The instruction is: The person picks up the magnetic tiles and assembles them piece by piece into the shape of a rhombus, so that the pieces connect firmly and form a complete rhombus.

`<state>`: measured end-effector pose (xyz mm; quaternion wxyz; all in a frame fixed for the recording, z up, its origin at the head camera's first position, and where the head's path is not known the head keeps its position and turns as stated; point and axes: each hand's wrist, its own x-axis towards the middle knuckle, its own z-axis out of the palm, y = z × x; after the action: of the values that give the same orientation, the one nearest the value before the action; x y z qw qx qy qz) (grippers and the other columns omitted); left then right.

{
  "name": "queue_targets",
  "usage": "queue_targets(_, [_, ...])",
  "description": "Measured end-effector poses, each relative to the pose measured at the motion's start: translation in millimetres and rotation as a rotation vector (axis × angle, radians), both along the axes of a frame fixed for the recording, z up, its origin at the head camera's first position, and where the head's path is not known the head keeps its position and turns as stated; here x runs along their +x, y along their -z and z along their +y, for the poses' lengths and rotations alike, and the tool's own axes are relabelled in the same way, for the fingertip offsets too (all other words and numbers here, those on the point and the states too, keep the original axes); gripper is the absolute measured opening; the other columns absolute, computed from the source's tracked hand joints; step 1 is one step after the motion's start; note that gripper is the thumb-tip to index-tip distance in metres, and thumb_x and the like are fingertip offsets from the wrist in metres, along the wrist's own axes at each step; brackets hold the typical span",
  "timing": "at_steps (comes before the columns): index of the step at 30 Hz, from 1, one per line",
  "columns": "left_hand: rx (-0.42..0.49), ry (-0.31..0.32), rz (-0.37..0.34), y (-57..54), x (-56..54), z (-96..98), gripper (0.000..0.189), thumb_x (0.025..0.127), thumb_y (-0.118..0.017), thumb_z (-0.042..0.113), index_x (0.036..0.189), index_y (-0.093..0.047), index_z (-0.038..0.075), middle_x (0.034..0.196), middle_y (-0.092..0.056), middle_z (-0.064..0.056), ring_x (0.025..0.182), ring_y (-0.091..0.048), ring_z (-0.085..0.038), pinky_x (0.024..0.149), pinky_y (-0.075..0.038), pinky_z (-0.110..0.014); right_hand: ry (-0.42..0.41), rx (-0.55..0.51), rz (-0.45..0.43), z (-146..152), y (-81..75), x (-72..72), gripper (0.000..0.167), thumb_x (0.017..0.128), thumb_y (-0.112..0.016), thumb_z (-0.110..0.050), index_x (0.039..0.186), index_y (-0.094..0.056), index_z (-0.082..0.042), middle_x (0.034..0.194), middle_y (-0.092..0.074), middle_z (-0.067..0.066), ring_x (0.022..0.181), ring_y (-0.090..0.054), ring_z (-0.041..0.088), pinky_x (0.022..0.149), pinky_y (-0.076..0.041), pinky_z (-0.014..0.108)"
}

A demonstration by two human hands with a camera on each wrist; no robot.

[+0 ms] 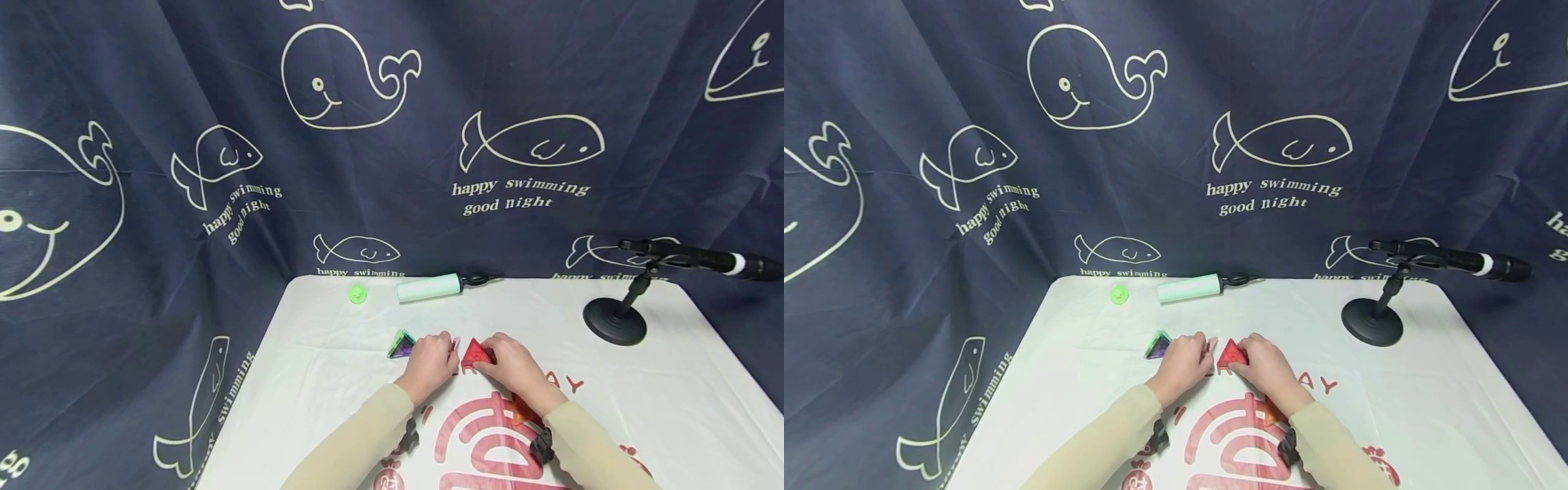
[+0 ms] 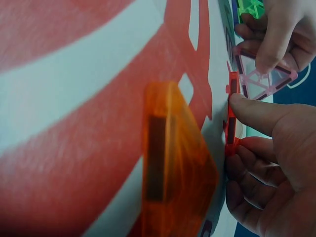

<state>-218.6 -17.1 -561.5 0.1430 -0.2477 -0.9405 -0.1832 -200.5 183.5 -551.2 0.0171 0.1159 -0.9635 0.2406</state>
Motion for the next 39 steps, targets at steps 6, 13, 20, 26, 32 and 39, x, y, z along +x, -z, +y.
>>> queue_targets(6, [-0.009,-0.008,-0.002,1.7,-2.1,1.2,0.023,0.089,-0.073,0.017,0.076,-0.055,0.013,0.061,-0.057,0.000,0.055,-0.062,-0.019,0.048,-0.046,-0.033,-0.025,-0.012,0.031,-7,-0.9,-0.1,0.033,0.082,-0.091,-0.022,0.099,-0.073,-0.001,0.083,-0.057,0.002,0.071,-0.049,0.017,0.069,-0.046,0.038])
queue_targets(13, [-0.025,-0.019,-0.020,0.4,-3.3,3.1,0.023,0.086,-0.074,0.017,0.076,-0.055,0.013,0.061,-0.058,-0.001,0.057,-0.065,-0.023,0.049,-0.048,-0.035,-0.025,-0.018,0.017,-12,0.7,-1.9,0.032,0.082,-0.091,-0.023,0.099,-0.074,-0.003,0.084,-0.058,0.002,0.071,-0.050,0.016,0.070,-0.047,0.038])
queue_targets(20, [-0.038,-0.019,-0.039,-2.1,-3.5,5.8,0.026,0.086,-0.075,0.019,0.075,-0.052,0.014,0.060,-0.054,0.001,0.055,-0.062,-0.021,0.049,-0.047,-0.035,-0.011,-0.023,-0.010,-16,1.8,-4.8,0.033,0.082,-0.091,-0.025,0.101,-0.075,-0.003,0.088,-0.060,0.002,0.075,-0.053,0.017,0.072,-0.049,0.039])
queue_targets(26, [-0.039,-0.028,-0.064,-3.4,-3.4,6.3,0.025,0.086,-0.076,0.018,0.077,-0.053,0.014,0.062,-0.056,0.001,0.056,-0.062,-0.021,0.051,-0.048,-0.035,-0.015,-0.027,-0.008,-18,2.4,-5.6,0.033,0.082,-0.091,-0.025,0.101,-0.074,-0.003,0.087,-0.059,0.002,0.074,-0.052,0.017,0.071,-0.048,0.039])
queue_targets(32, [-0.025,-0.016,-0.137,-3.3,-1.1,5.6,0.023,0.089,-0.079,0.016,0.085,-0.057,0.012,0.070,-0.060,0.001,0.064,-0.064,-0.019,0.055,-0.049,-0.034,-0.001,-0.021,-0.022,-20,1.0,-4.8,0.037,0.082,-0.091,-0.026,0.104,-0.075,-0.001,0.089,-0.060,0.003,0.075,-0.054,0.018,0.074,-0.050,0.040])
queue_targets(39, [-0.002,-0.010,-0.185,-0.5,1.5,4.0,0.027,0.090,-0.083,0.018,0.086,-0.057,0.013,0.075,-0.056,0.004,0.066,-0.059,-0.014,0.059,-0.048,-0.029,0.009,-0.022,-0.029,-20,-0.9,-2.1,0.038,0.082,-0.091,-0.025,0.107,-0.075,0.000,0.089,-0.061,0.004,0.075,-0.054,0.018,0.073,-0.050,0.041])
